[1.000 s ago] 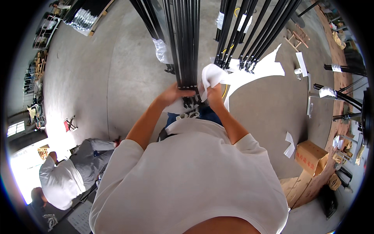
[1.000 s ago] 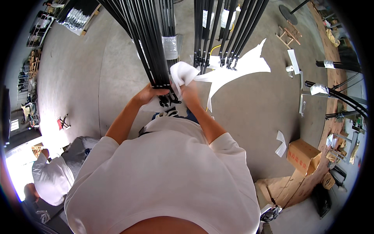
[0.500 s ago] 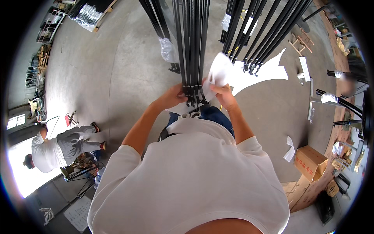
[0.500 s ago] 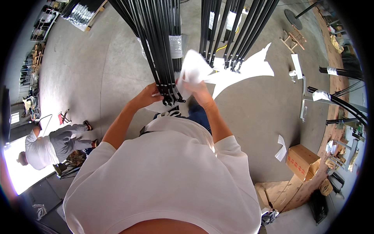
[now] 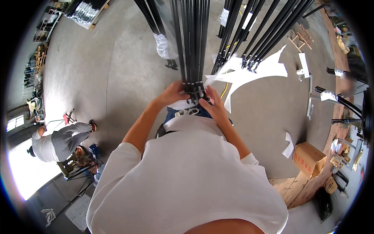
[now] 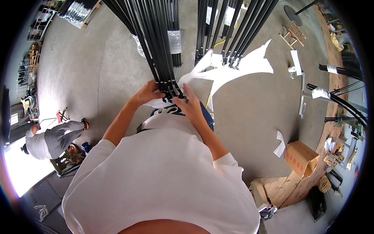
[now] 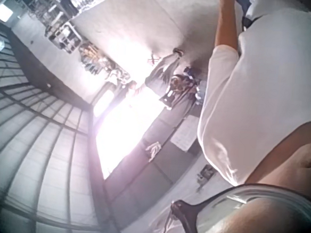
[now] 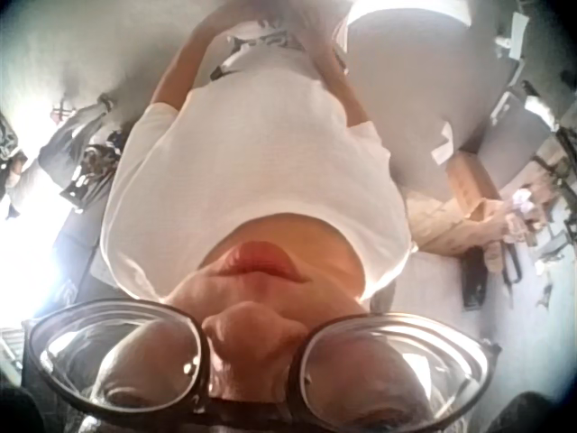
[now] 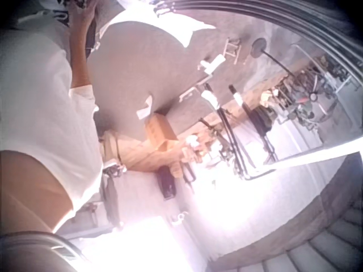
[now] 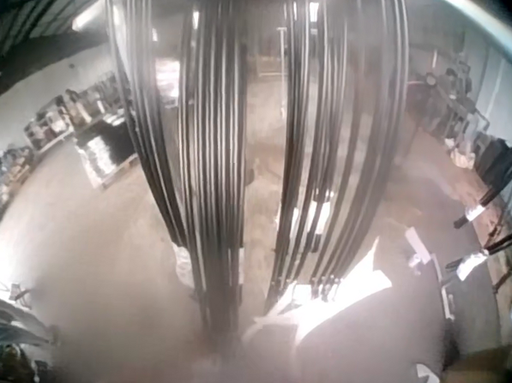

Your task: The person wraps white paper and clear plastic film around the ends of multiple black metal poles. They retrieve paper from a cardboard box, fold it around the pole tips, and then apply a roll of plastic wrap to secure the paper and protect the ends.

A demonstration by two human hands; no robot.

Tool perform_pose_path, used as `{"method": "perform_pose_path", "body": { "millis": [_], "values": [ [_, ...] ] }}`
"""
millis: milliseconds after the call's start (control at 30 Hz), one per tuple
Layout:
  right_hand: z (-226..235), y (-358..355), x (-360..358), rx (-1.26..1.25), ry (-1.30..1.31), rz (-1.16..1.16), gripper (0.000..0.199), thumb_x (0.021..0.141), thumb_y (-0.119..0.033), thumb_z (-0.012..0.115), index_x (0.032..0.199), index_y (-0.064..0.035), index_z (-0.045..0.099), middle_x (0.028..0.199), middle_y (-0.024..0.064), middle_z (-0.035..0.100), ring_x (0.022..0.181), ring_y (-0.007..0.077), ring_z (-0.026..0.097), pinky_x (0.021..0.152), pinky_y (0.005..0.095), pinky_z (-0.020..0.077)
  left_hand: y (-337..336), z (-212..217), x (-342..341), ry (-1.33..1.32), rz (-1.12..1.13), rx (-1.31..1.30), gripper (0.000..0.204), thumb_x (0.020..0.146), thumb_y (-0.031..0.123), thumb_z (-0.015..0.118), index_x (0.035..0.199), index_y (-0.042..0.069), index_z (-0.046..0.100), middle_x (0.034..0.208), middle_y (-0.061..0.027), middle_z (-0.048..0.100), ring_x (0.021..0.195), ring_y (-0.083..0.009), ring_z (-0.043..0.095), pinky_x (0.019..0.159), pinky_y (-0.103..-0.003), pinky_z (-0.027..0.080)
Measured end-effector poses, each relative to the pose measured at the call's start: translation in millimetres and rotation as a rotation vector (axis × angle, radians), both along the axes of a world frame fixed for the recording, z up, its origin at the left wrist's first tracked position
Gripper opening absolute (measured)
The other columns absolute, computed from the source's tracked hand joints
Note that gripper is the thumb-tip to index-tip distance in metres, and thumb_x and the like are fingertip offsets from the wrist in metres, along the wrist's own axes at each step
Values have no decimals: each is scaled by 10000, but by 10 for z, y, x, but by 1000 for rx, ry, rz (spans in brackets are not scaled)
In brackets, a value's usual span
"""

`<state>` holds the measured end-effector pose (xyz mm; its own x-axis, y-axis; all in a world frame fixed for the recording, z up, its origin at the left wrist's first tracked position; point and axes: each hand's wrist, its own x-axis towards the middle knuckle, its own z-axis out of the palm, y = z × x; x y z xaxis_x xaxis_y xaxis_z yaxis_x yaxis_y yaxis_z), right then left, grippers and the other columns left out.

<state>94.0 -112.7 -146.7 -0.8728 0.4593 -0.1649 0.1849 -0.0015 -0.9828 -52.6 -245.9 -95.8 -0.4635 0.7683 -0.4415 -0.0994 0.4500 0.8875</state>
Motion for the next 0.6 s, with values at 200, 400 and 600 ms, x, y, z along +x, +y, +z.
{"method": "perform_pose_path", "body": {
  "millis": [200, 400, 600],
  "values": [
    [109, 207, -296, -534, 94, 252, 325, 690, 82, 529, 1002, -9, 552, 908, 32, 585, 816, 84, 517, 761, 200, 391, -63, -43, 86, -209, -4, 178, 393, 706, -27, 559, 1089, 16, 482, 1059, -56, 511, 1031, -144, 450, 880, -286, 358],
    [124, 264, -332, -906, 193, 290, 382, 784, -93, 506, 1143, 25, 449, 986, 44, 535, 888, 110, 490, 808, 230, 361, -65, 43, 170, 55, 17, 84, 346, 755, -32, 498, 1100, 0, 477, 1003, -61, 527, 975, -130, 470, 852, -267, 369],
    [-48, 88, -363, -867, 238, 240, 539, 798, -387, 527, 1151, 9, 430, 995, 21, 526, 894, 89, 482, 789, 213, 355, -146, 55, 155, 121, -20, -8, 339, 771, -44, 460, 1106, 7, 471, 956, -72, 547, 909, -141, 497, 817, -265, 385]
  ]
}}
